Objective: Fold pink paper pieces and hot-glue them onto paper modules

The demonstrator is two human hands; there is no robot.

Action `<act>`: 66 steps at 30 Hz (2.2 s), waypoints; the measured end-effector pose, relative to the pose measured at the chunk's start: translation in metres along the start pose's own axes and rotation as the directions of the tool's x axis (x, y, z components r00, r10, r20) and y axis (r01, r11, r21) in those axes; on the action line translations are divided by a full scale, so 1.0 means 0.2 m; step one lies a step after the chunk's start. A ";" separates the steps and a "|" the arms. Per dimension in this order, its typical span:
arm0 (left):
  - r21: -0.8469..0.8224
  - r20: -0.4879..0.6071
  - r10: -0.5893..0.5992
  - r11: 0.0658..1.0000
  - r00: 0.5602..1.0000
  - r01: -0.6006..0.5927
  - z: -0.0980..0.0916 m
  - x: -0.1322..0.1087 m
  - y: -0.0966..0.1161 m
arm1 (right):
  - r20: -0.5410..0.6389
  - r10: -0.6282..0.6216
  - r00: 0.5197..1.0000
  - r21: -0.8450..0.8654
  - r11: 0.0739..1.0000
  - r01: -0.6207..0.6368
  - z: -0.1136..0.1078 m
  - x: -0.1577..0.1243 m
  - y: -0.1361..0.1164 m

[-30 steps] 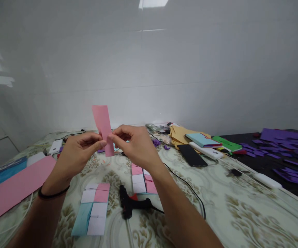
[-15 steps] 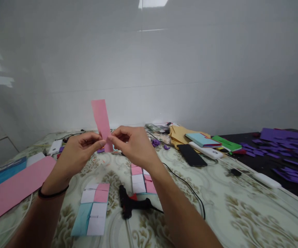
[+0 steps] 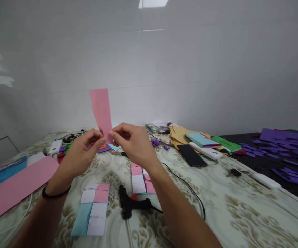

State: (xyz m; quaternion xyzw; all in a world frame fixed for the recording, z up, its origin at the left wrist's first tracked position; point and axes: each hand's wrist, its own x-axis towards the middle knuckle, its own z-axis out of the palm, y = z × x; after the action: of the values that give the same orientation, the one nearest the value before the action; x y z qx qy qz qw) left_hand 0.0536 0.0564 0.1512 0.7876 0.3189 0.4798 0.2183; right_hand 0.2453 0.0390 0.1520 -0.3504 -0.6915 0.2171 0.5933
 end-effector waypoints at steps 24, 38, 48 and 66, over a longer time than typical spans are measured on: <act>-0.767 0.034 -0.059 0.639 0.998 0.063 -0.10 0.02 -0.03 | -0.179 0.014 0.984 0.150 0.989 0.013 -0.09 0.03 -0.01; -0.347 0.000 -0.108 0.932 0.994 0.101 -0.10 0.12 -0.35 | -0.046 0.031 0.998 0.165 0.986 -0.023 -0.09 0.03 -0.01; -0.428 -0.071 -0.185 0.893 0.980 0.138 -0.16 0.10 -0.29 | 0.031 0.048 0.998 0.101 0.994 -0.051 -0.10 0.04 0.04; -0.868 0.078 0.090 0.495 0.993 0.024 -0.11 0.00 -0.02 | 0.073 -0.249 0.966 -0.054 0.966 0.253 0.08 -0.08 -0.14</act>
State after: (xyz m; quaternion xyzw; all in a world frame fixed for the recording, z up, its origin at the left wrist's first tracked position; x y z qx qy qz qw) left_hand 0.0335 0.0602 0.1585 0.6032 0.0070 0.5338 0.5925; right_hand 0.2248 0.0105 0.1579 -0.2711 -0.7560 0.1295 0.5815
